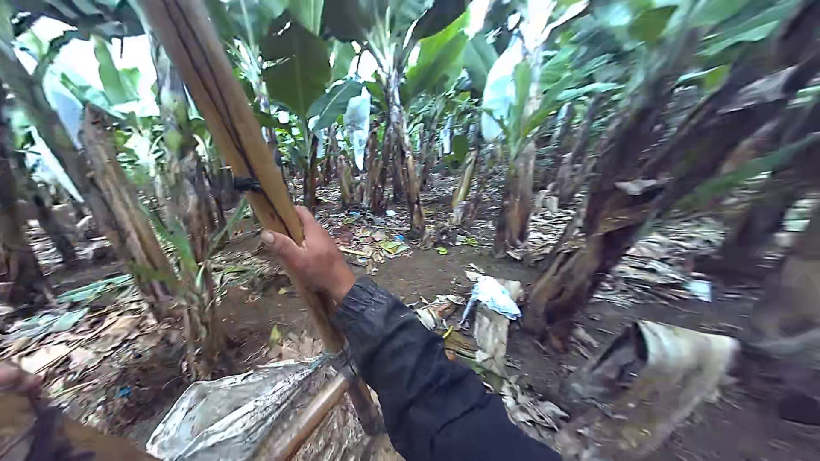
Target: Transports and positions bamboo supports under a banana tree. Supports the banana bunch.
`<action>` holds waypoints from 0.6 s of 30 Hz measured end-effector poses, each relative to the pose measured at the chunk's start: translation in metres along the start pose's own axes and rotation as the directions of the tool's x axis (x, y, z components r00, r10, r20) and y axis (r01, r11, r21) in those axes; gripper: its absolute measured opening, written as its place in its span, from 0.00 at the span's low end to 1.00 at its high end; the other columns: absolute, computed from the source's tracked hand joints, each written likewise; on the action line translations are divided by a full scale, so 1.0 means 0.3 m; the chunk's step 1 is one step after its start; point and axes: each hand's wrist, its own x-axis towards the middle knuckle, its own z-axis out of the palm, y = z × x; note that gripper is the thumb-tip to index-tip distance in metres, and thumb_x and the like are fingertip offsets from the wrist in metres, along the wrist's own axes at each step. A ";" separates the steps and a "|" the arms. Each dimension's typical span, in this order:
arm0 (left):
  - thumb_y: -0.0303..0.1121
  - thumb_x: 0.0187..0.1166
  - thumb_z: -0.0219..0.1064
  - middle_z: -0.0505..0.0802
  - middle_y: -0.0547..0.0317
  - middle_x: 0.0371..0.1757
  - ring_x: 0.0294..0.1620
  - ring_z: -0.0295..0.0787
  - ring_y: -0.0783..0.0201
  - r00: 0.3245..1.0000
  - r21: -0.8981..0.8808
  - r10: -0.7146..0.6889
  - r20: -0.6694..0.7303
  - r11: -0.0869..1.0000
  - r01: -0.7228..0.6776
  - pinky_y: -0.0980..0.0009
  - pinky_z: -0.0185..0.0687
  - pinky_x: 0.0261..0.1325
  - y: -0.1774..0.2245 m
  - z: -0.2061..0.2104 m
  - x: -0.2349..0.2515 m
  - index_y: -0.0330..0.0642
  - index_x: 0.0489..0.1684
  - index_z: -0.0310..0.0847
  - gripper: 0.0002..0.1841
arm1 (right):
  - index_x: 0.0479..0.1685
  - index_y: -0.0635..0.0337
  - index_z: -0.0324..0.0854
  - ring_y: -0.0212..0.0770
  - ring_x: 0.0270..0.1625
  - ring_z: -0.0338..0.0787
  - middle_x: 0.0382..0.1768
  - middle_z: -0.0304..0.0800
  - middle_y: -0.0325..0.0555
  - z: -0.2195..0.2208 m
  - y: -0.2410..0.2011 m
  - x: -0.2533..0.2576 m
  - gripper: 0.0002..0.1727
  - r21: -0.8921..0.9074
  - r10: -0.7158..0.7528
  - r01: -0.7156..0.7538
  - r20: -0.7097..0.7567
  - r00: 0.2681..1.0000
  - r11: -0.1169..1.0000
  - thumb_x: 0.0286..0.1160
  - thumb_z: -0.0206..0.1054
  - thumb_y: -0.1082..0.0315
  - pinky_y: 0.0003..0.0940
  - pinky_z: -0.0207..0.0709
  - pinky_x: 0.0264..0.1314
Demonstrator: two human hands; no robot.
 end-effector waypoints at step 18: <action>0.88 0.50 0.59 0.96 0.57 0.33 0.31 0.96 0.56 0.773 -0.567 0.345 0.532 0.824 0.022 0.57 0.95 0.36 -0.342 1.404 0.608 0.50 0.52 0.84 0.50 | 0.79 0.63 0.67 0.37 0.40 0.93 0.43 0.92 0.45 -1.050 -0.423 -1.109 0.52 -0.480 -0.174 -0.553 -0.840 0.514 0.681 0.66 0.65 0.28 0.41 0.90 0.48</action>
